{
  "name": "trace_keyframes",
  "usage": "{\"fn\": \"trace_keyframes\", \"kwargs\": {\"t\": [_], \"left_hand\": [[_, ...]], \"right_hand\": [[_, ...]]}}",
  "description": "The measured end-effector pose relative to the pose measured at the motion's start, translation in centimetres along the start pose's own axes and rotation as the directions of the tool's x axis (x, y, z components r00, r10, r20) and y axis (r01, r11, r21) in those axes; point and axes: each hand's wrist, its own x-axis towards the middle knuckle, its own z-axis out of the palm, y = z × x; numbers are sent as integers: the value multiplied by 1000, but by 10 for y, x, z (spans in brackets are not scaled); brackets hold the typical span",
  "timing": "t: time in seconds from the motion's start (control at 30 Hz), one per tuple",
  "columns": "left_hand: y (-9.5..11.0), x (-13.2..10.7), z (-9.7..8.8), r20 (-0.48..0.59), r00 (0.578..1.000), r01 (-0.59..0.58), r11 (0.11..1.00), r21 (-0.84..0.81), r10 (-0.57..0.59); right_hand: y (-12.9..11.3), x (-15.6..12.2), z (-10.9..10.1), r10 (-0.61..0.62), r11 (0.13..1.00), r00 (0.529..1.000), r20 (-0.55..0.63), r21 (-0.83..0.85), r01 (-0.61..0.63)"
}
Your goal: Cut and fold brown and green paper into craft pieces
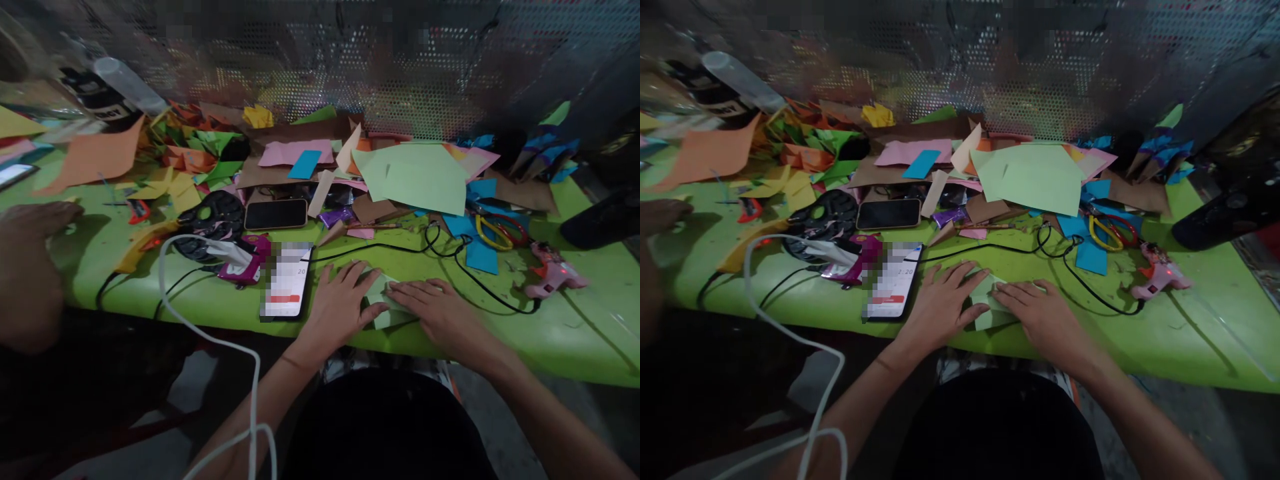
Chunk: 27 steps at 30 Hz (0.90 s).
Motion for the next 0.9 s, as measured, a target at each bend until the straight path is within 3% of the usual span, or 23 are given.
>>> {"fn": "trace_keyframes", "kwargs": {"t": [0.23, 0.33, 0.4, 0.5, 0.7, 0.8, 0.9], "left_hand": [[1, -8, -3, -9, 1000, -18, 999, 43, 19], [20, -12, -13, -85, 996, -34, 999, 43, 37], [37, -17, -15, -85, 986, -141, 990, 20, 142], [56, -27, -5, -18, 957, -289, 957, -6, 289], [53, -43, 28, 50, 970, -237, 971, 25, 236], [51, -44, 32, 53, 971, -236, 971, 42, 234], [52, -44, 30, 38, 972, -236, 970, 54, 234]], "right_hand": [[3, 1, -3, 10, 998, 1000, -14, 64, -9], [2, 3, -6, 17, 997, 1000, 8, 81, -18], [2, 3, -7, 16, 994, 1000, 23, 105, -19], [1, 2, -7, 33, 984, 999, 7, 177, -33], [8, 1, -4, 51, 948, 998, -46, 315, -34], [22, -5, -6, 59, 922, 992, -112, 386, -11], [32, -22, -11, 180, 916, 949, -258, 396, -66]]}}
